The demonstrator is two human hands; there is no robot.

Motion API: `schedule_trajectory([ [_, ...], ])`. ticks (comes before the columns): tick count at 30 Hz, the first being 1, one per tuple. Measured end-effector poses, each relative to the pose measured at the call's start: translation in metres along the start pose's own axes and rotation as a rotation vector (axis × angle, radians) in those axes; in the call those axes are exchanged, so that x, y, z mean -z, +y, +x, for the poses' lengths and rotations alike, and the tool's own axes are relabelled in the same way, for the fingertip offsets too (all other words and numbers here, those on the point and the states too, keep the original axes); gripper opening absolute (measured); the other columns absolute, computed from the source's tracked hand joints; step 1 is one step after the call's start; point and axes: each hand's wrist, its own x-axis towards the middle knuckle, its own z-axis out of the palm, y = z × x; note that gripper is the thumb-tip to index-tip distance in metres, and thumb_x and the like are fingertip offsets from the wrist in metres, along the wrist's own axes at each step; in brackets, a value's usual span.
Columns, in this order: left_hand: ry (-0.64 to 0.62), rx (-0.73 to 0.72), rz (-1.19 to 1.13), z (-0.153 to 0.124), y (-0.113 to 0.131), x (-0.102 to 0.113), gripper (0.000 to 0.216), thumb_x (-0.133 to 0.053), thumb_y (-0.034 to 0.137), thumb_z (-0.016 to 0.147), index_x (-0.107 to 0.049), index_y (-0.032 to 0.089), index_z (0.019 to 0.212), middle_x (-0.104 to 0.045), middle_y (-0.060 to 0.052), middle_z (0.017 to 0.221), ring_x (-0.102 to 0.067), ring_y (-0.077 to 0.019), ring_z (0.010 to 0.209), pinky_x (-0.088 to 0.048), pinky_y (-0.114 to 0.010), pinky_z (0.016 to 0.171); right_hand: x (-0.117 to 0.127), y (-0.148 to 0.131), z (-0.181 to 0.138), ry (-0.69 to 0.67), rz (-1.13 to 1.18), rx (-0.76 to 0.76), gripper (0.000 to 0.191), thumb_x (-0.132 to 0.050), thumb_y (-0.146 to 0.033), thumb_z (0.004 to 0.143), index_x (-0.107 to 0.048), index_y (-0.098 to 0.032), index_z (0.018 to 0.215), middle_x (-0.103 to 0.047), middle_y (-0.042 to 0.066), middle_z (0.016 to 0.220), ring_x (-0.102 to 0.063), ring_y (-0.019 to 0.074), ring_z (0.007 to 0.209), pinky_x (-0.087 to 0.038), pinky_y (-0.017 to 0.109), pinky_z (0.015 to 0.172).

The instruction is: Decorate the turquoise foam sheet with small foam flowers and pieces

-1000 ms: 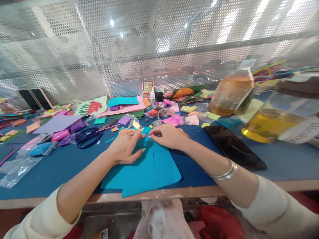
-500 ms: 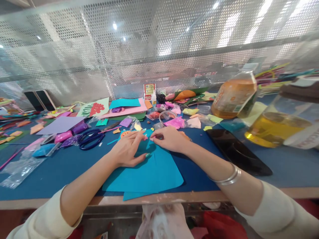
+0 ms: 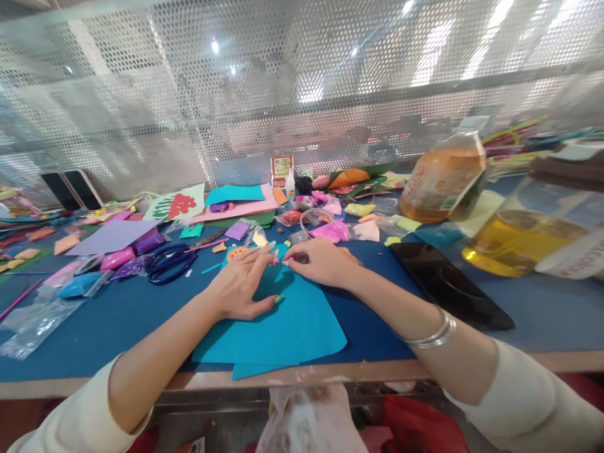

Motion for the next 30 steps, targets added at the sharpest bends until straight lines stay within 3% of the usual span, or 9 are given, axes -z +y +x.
schedule_trajectory([
  [3, 0.039, 0.031, 0.039, 0.0, -0.001, 0.001, 0.068, -0.054, 0.05, 0.076, -0.032, 0.011, 0.128, -0.046, -0.021, 0.131, -0.038, -0.0348, 0.127, -0.036, -0.051, 0.1, 0.0, 0.001, 0.0, 0.012, -0.009, 0.002, 0.021, -0.054, -0.021, 0.078, -0.073, -0.016, 0.087, -0.07, 0.003, 0.073, -0.061, 0.0143, 0.063, -0.039, 0.023, 0.055],
  [7, -0.036, 0.011, 0.006, 0.0, 0.0, 0.0, 0.06, -0.053, 0.048, 0.077, -0.037, 0.013, 0.123, -0.057, -0.016, 0.12, -0.042, -0.0325, 0.124, -0.031, -0.053, 0.103, 0.0, 0.001, -0.001, 0.02, 0.002, -0.002, 0.02, -0.054, -0.02, 0.077, -0.072, -0.016, 0.086, -0.071, 0.003, 0.074, -0.062, 0.0148, 0.066, -0.04, 0.023, 0.057],
  [11, -0.076, 0.007, -0.045, 0.001, 0.001, -0.001, 0.065, -0.054, 0.045, 0.077, -0.03, 0.015, 0.129, -0.059, -0.014, 0.117, -0.049, -0.031, 0.118, -0.031, -0.053, 0.102, -0.001, 0.001, 0.0, 0.013, 0.02, -0.03, 0.02, -0.055, -0.019, 0.077, -0.072, -0.016, 0.086, -0.071, 0.004, 0.077, -0.063, 0.0162, 0.069, -0.043, 0.024, 0.06],
  [14, 0.069, 0.045, -0.023, 0.005, -0.001, 0.0, 0.063, -0.057, 0.041, 0.075, -0.033, 0.015, 0.127, -0.055, -0.015, 0.123, -0.046, -0.0305, 0.12, -0.033, -0.051, 0.102, -0.003, 0.001, 0.002, 0.102, 0.11, -0.058, 0.02, -0.055, -0.021, 0.079, -0.071, -0.015, 0.089, -0.072, 0.006, 0.083, -0.065, 0.0184, 0.075, -0.046, 0.026, 0.066],
  [16, 0.25, 0.082, -0.006, 0.009, -0.002, 0.0, 0.052, -0.057, 0.036, 0.077, -0.04, 0.015, 0.123, -0.053, -0.015, 0.125, -0.045, -0.028, 0.122, -0.037, -0.046, 0.1, -0.005, 0.0, 0.003, 0.159, 0.287, -0.101, 0.021, -0.054, -0.023, 0.081, -0.07, -0.014, 0.089, -0.071, 0.006, 0.085, -0.066, 0.0191, 0.078, -0.049, 0.027, 0.067],
  [18, 0.374, 0.072, -0.013, 0.013, -0.002, -0.001, 0.042, -0.057, 0.033, 0.08, -0.047, 0.017, 0.117, -0.057, -0.012, 0.12, -0.048, -0.0249, 0.118, -0.041, -0.042, 0.098, -0.007, -0.002, 0.004, 0.114, 0.538, -0.178, 0.021, -0.054, -0.029, 0.082, -0.07, -0.015, 0.084, -0.072, 0.005, 0.081, -0.067, 0.0192, 0.077, -0.051, 0.027, 0.065],
  [23, 0.491, 0.046, -0.052, 0.019, 0.001, -0.009, 0.037, -0.055, 0.034, 0.085, -0.053, 0.017, 0.117, -0.065, -0.01, 0.106, -0.06, -0.0202, 0.1, -0.051, -0.034, 0.084, -0.009, -0.011, 0.004, -0.008, 0.943, -0.35, 0.03, -0.064, -0.046, 0.072, -0.071, -0.018, 0.079, -0.072, 0.002, 0.077, -0.068, 0.0187, 0.073, -0.055, 0.028, 0.066],
  [26, 0.555, 0.049, -0.077, 0.019, 0.003, -0.013, 0.029, -0.056, 0.034, 0.084, -0.06, 0.017, 0.107, -0.069, -0.008, 0.096, -0.064, -0.0179, 0.09, -0.053, -0.03, 0.076, -0.008, -0.013, 0.004, -0.019, 1.018, -0.395, 0.035, -0.07, -0.049, 0.064, -0.071, -0.017, 0.076, -0.071, 0.001, 0.072, -0.067, 0.0154, 0.066, -0.055, 0.027, 0.068],
  [30, 0.601, -0.049, -0.126, 0.02, 0.001, -0.012, 0.013, -0.058, 0.027, 0.083, -0.066, 0.018, 0.088, -0.071, -0.004, 0.081, -0.065, -0.0152, 0.08, -0.054, -0.028, 0.073, -0.008, -0.015, 0.003, -0.126, 1.043, -0.405, 0.036, -0.073, -0.05, 0.058, -0.07, -0.017, 0.069, -0.07, 0.001, 0.067, -0.067, 0.0162, 0.065, -0.056, 0.028, 0.067],
])
